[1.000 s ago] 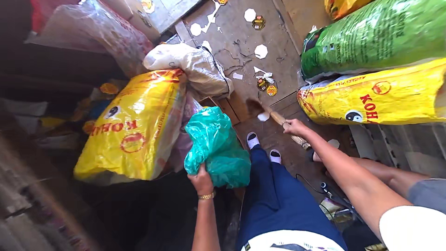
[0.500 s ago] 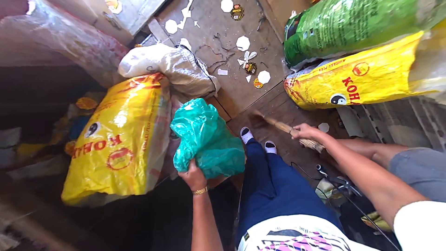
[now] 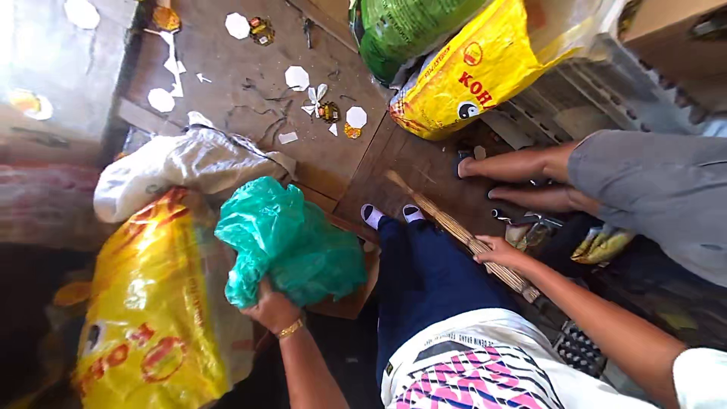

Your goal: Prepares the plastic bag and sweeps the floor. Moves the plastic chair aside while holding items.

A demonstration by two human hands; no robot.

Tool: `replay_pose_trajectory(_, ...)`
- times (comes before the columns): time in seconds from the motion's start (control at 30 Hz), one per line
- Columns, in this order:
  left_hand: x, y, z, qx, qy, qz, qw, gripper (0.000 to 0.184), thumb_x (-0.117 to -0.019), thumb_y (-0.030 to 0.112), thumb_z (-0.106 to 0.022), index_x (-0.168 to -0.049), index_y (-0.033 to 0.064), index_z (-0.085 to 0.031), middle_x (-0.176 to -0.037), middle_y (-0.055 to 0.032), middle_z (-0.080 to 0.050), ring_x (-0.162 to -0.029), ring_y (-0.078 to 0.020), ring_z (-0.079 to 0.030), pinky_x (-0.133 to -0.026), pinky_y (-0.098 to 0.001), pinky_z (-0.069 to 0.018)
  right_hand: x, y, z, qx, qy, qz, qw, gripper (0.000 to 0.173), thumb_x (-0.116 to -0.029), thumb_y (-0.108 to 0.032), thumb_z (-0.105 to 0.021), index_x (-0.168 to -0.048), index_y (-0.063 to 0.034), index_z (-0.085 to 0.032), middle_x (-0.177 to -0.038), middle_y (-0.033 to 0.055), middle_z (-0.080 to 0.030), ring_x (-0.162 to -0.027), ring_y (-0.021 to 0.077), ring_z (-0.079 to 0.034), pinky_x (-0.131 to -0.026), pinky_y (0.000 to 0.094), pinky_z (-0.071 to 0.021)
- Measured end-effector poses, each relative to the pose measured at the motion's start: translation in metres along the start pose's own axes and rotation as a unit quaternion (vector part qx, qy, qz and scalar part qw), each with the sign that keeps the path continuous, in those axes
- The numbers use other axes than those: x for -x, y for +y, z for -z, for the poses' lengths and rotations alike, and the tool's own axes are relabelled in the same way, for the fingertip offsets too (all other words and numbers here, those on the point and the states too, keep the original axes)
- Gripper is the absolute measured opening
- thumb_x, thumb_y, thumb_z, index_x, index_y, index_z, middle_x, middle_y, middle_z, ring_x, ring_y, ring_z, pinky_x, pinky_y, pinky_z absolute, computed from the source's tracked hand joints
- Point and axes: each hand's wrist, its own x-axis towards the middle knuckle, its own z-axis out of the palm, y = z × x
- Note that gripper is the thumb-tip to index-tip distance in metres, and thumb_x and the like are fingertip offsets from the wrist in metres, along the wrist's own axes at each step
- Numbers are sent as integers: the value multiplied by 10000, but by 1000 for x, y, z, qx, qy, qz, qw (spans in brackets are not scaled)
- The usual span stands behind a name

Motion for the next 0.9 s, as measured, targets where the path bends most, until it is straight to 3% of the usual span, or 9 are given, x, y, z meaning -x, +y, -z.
replay_pose_trajectory(0.07,-1,7,-7,-4,-8,-7,1000,423,-954,-81,-522,-1347,-177,-400,-1168,-159,-601,-1045,-48,-607,-941,-207,-504,9,18,-4,-115,11,-67,991,519,-971,-49,-670,-1453,-15,-482,-940,143,-669,-592,177,-629,-535,320,-552)
replay_pose_trajectory(0.13,-2,7,-14,-2,-14,-16,1000,407,-945,-69,-536,-1322,-174,-424,-1146,-148,-611,-1026,-44,-617,-929,-207,-512,1,18,-6,-235,28,-114,965,278,-1046,-144,-576,-1286,-5,-556,-822,94,-674,-542,134,-611,-499,275,-532)
replay_pose_trajectory(0.23,-3,5,-21,16,-26,-31,999,366,-939,-73,-532,-1286,-161,-455,-1095,-102,-633,-990,-25,-632,-908,-202,-529,-33,-10,-16,-336,29,-98,936,244,-1072,-216,-502,-1205,-18,-552,-850,56,-640,-608,102,-601,-549,240,-524)
replay_pose_trajectory(0.37,-2,11,-29,17,-20,-26,999,312,-935,-82,-525,-1240,-136,-485,-1033,-54,-637,-941,6,-634,-867,-188,-540,-107,-86,-41,-367,5,-29,930,232,-1067,-182,-528,-1204,1,-566,-823,74,-659,-589,119,-618,-533,253,-536)
replay_pose_trajectory(0.47,-4,15,-31,11,-8,-21,1000,324,-931,-82,-534,-1248,-132,-482,-1027,-49,-640,-933,12,-635,-862,-183,-541,-127,-133,-42,-357,-50,49,932,304,-1080,-175,-513,-1343,-24,-525,-862,102,-691,-571,129,-623,-502,248,-522)
replay_pose_trajectory(0.6,-10,21,-33,16,4,-26,1000,289,-926,-73,-540,-1207,-124,-495,-985,-19,-648,-909,25,-644,-841,-183,-555,-102,-157,-28,-347,-45,114,930,398,-1071,-131,-514,-1448,-19,-457,-888,112,-696,-555,135,-619,-484,264,-529)
replay_pose_trajectory(0.77,-9,32,-49,8,35,-16,999,288,-922,-76,-559,-1200,-134,-510,-982,-22,-650,-896,36,-639,-834,-167,-548,-117,-199,-35,-326,20,38,945,272,-1027,-111,-602,-1257,30,-567,-764,91,-646,-546,152,-620,-509,289,-548)
replay_pose_trajectory(0.83,-12,34,-59,2,52,-18,998,270,-916,-69,-564,-1179,-117,-526,-956,2,-657,-875,51,-645,-819,-157,-554,-144,-242,-42,-314,-14,13,949,199,-1044,-145,-571,-1150,24,-574,-729,73,-630,-549,140,-613,-520,279,-543)
replay_pose_trajectory(0.9,-15,34,-66,-10,61,-14,998,268,-918,-59,-562,-1179,-113,-528,-955,6,-656,-874,54,-643,-822,-156,-551,-170,-278,-51,-338,-72,19,938,199,-1061,-161,-539,-1146,17,-565,-729,81,-636,-542,140,-608,-505,270,-532)
